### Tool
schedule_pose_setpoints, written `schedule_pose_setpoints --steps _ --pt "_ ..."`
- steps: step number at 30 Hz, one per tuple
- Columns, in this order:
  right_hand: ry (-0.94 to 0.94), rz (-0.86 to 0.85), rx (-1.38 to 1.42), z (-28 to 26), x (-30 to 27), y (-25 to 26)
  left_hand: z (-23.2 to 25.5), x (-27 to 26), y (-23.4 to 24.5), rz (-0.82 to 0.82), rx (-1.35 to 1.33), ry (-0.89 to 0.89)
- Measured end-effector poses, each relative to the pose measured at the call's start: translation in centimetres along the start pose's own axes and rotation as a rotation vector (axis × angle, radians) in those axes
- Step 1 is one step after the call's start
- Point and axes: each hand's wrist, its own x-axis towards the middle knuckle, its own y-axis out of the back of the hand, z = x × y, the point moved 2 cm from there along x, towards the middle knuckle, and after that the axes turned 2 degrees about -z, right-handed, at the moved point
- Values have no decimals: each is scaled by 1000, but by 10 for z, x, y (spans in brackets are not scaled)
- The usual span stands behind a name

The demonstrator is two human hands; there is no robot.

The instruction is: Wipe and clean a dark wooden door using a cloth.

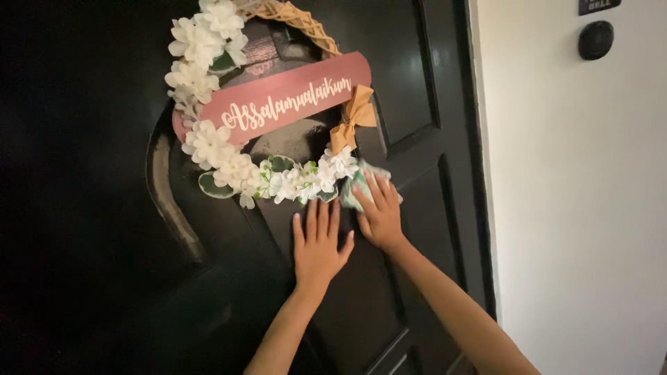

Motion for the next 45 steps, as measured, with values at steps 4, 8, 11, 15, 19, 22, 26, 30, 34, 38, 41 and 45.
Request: schedule_pose_setpoints --steps 4,8,11,15,19,22,26,30,34,38,41,45 --pt "-25 79 48 2 36 -1 1 5 10 40 73 62" --pt "-99 165 36 -6 24 -6 -3 1 11 38 148 59" --pt "-157 185 11 -7 -1 -9 0 2 3 47 151 71" --pt "-270 191 -24 -11 -46 -6 2 2 -1 64 127 82" --pt "-312 162 -53 -13 -97 -5 4 4 4 93 156 67" --pt "-336 104 -77 -13 -130 -5 6 4 6 90 183 57" --pt "-248 99 -63 -5 -133 -1 6 5 4 96 190 59" --pt "-102 53 -10 10 -112 2 4 5 2 88 220 47" --pt "-105 -8 -19 22 -60 3 6 4 1 69 230 40" --pt "-112 -7 -30 23 22 7 8 5 4 70 225 48" --pt "-168 37 -77 21 59 6 6 3 2 70 220 53" --pt "-165 96 -8 18 60 9 5 3 4 64 196 57"
